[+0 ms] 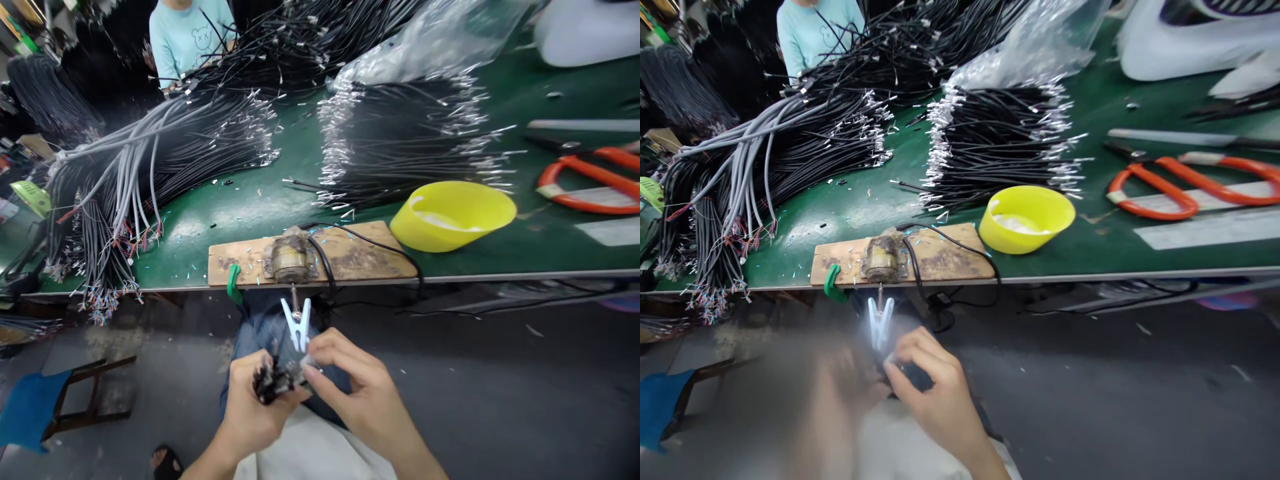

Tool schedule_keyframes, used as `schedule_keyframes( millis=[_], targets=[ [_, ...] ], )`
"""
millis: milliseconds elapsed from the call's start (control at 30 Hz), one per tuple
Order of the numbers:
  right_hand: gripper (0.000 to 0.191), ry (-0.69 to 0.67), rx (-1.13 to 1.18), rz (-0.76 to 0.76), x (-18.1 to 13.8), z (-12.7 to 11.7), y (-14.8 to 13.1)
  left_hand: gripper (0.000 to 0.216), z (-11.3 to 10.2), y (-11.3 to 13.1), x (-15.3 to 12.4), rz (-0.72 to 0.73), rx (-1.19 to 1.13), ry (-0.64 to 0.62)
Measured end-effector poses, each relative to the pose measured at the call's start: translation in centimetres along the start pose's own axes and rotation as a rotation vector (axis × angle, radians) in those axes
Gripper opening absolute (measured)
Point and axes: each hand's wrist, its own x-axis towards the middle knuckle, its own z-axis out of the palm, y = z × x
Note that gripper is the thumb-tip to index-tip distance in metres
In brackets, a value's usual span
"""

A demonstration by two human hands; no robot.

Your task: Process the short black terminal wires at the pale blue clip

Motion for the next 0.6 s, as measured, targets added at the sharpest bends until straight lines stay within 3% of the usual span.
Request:
schedule_keyframes(
  millis=[100,200,300,400,500,600],
  targets=[
    [0.033,-0.122,0.023,0.109,0.6,0.0,-0.2,0.042,-0.2,0.3,-0.1,0.021,0.024,-0.060],
    [0.037,-0.190,0.221,0.273,0.6,0.1,0.5,0.038,-0.1,0.1,-0.3,-0.005,0.005,-0.076],
    [0.028,-0.033,0.413,0.364,-0.2,0.3,1.4,0.033,0.1,-0.5,-0.3,-0.061,-0.042,-0.041],
    [0.038,0.017,0.510,0.368,-1.0,0.7,1.7,0.039,0.3,-1.1,-0.3,-0.101,-0.094,-0.001],
    [0.032,0.039,0.416,0.380,-1.4,1.0,1.2,0.039,0.3,-1.5,-0.4,-0.104,-0.133,0.069],
    [0.022,0.163,0.260,0.316,-1.7,1.5,0.4,0.036,0.5,-1.9,-0.6,-0.100,-0.164,0.137]
  ],
)
